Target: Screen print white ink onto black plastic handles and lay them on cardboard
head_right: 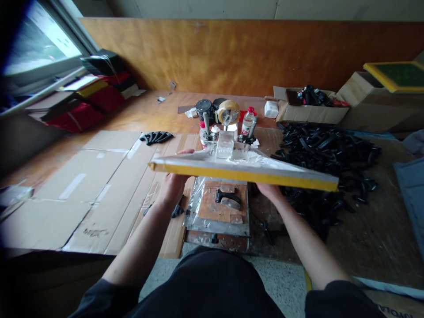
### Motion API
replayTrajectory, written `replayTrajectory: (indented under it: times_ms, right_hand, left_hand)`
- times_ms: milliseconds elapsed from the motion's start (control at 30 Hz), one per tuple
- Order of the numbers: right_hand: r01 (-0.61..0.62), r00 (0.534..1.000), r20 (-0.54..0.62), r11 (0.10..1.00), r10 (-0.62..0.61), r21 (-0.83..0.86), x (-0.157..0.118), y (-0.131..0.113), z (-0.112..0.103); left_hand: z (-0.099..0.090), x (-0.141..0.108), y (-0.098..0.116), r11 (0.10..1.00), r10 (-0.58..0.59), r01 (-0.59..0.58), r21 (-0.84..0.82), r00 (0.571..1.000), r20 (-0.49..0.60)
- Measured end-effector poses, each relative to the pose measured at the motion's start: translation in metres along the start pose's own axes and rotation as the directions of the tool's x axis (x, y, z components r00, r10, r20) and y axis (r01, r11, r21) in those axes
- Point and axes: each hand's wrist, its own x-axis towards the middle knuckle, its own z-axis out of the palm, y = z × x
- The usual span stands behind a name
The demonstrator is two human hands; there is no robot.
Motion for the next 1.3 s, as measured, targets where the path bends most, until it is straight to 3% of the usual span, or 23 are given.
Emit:
replayTrajectory:
  times_ms: [133,200,233,300,333,367,433,533,667,767,833,933,1100,1300]
  right_hand:
    - [0.177,0.973,0.167,0.98,-0.16,-0.094,-0.033,-0.043,0.062]
    - [0.146,0.969,0.224,0.973,-0.105,-0.177,-0.038,-0.061,0.072]
    - [0.105,0.968,0.245,0.976,-0.056,-0.19,-0.04,-0.07,0.072]
    - [0.037,0.97,0.242,0.986,0.004,-0.163,-0.044,-0.091,0.069]
    - [0.041,0.976,0.217,0.99,-0.011,-0.132,-0.048,-0.103,0.068]
    - [0.08,0.982,0.181,0.992,-0.06,-0.101,-0.052,-0.117,0.069]
    - [0.228,0.969,0.112,0.972,-0.22,-0.06,-0.06,-0.149,0.075]
    - [0.45,0.888,0.103,0.893,-0.449,0.014,-0.064,-0.194,0.094]
    - [0.531,0.806,0.223,0.836,-0.549,0.138,-0.041,-0.231,0.134]
    - [0.48,0.803,0.377,0.876,-0.463,0.053,-0.018,-0.247,0.168]
    - [0.434,0.79,0.49,0.901,-0.369,-0.022,-0.008,-0.256,0.188]
    - [0.381,0.767,0.585,0.921,-0.266,-0.081,0.001,-0.265,0.208]
    - [0.29,0.81,0.565,0.945,-0.157,-0.153,0.01,-0.271,0.216]
    - [0.274,0.813,0.562,0.953,-0.156,-0.132,0.019,-0.275,0.22]
  left_hand:
    - [0.015,0.0,-0.012,0.993,0.007,-0.017,-0.113,0.996,-0.088]
    - [0.023,-0.022,-0.033,0.984,-0.134,0.125,-0.129,0.989,-0.062]
    - [0.026,-0.037,-0.045,0.961,-0.253,0.252,-0.114,0.967,-0.001]
    - [0.032,-0.068,-0.069,0.856,-0.499,0.513,-0.06,0.852,0.158]
    - [0.034,-0.082,-0.079,0.807,-0.567,0.587,-0.062,0.8,0.195]
    - [0.034,-0.094,-0.087,0.778,-0.597,0.621,-0.095,0.779,0.192]
    - [0.027,-0.107,-0.096,0.779,-0.592,0.591,-0.21,0.803,0.065]
    - [-0.013,-0.11,-0.103,0.831,-0.548,0.5,-0.245,0.811,-0.205]
    - [-0.107,-0.117,-0.124,0.847,-0.474,0.531,-0.003,0.754,-0.455]
    - [-0.169,-0.131,-0.153,0.682,-0.492,0.696,0.224,0.664,-0.563]
    - [-0.194,-0.138,-0.17,0.56,-0.534,0.774,0.295,0.609,-0.586]
    - [-0.21,-0.138,-0.185,0.474,-0.584,0.809,0.347,0.584,-0.564]
    - [-0.216,-0.125,-0.185,0.358,-0.599,0.809,0.467,0.582,-0.55]
    - [-0.219,-0.116,-0.182,0.254,-0.582,0.765,0.592,0.609,-0.538]
